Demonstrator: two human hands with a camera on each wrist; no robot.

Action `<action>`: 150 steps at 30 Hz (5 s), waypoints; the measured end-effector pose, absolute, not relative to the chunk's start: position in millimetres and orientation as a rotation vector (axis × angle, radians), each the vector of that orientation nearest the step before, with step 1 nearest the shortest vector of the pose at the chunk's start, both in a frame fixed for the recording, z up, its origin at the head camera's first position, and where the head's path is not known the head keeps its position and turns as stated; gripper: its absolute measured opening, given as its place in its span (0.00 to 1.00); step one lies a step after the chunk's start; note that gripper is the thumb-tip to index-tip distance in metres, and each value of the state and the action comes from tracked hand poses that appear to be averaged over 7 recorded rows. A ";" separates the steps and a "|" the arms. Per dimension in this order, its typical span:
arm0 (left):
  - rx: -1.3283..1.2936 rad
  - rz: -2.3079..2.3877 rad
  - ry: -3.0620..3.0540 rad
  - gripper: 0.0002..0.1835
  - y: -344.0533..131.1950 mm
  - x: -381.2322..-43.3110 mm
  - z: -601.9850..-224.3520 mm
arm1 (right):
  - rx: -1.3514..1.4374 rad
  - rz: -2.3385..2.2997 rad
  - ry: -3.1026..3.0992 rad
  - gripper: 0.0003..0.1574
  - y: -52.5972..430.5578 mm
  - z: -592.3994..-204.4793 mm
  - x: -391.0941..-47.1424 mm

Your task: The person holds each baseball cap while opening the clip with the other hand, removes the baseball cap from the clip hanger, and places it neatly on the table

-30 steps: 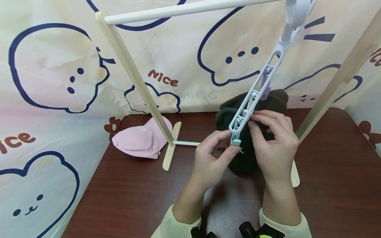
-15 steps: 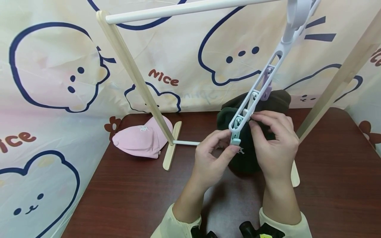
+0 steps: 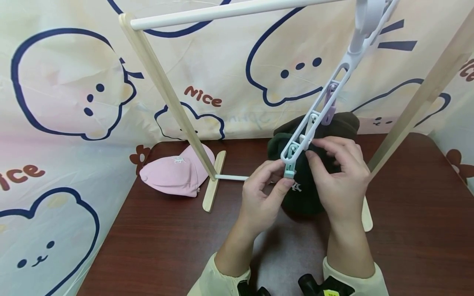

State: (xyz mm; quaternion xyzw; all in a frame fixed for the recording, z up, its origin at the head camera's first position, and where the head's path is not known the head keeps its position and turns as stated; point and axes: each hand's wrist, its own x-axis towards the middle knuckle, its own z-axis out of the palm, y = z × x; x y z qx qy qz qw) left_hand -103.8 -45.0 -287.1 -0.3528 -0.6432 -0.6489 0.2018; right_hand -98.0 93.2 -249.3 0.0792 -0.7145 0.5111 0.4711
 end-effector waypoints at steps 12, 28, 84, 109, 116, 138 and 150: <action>-0.976 -1.820 -1.800 0.17 -45.8 -102.9 -285.2 | 0.232 1.239 -1.741 0.10 95.7 -259.1 -103.8; -0.999 -1.824 -1.784 0.16 -45.5 -103.0 -286.1 | 0.262 1.273 -1.736 0.12 96.6 -259.4 -102.6; -0.875 -1.582 -2.193 0.34 -2.8 -116.8 -253.8 | 0.433 1.098 -1.954 0.18 127.5 -221.9 -173.1; -0.691 -0.874 -2.632 0.24 9.0 -160.5 -217.9 | 0.545 1.430 -2.250 0.22 158.2 -211.2 -184.0; -0.568 -0.665 -2.664 0.09 7.6 -166.0 -204.6 | 0.455 1.537 -2.309 0.26 155.6 -201.3 -183.8; -0.618 -0.815 -2.664 0.14 13.6 -163.9 -220.9 | 0.456 1.556 -2.183 0.20 157.0 -198.7 -191.6; -0.762 -1.043 -2.741 0.10 3.4 -165.8 -247.5 | 0.474 1.563 -2.245 0.22 160.8 -198.8 -188.1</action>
